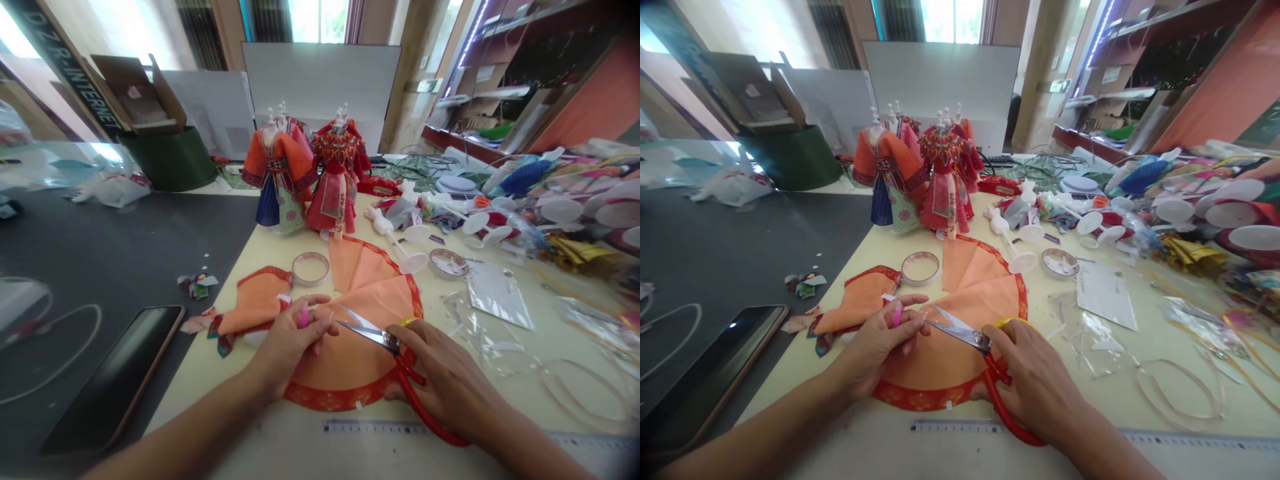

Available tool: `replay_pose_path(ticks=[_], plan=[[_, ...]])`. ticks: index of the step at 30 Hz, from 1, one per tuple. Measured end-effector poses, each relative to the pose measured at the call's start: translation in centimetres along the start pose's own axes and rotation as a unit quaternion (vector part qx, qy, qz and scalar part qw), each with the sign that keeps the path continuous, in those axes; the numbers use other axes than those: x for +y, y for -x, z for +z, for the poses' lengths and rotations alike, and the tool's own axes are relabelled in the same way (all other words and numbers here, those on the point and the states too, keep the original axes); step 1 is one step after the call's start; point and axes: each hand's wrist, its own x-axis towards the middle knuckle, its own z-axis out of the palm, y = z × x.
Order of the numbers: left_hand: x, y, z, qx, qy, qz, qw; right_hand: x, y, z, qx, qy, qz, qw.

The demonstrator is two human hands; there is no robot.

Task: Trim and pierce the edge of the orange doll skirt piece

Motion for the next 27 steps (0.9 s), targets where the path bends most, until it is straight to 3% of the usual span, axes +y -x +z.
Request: replay_pose_path(ticks=[9, 16, 23, 27], plan=[[0.75, 0.2, 0.39, 0.015, -0.074, 0.05, 0.996, 0.64, 0.23, -0.17, -0.042, -0.025, 0.002, 0.999], [0.55, 0.22, 0.31, 0.015, -0.116, 0.085, 0.99, 0.38, 0.29, -0.48, -0.038, -0.045, -0.007, 0.998], [0.48, 0.19, 0.36, 0.018, -0.12, 0.089, 0.989, 0.42, 0.4, -0.18, 0.002, -0.009, -0.027, 1.0], [0.58, 0.25, 0.47, 0.011, -0.072, 0.045, 0.996, 0.13, 0.38, 0.02, 0.049, -0.002, -0.031, 0.998]])
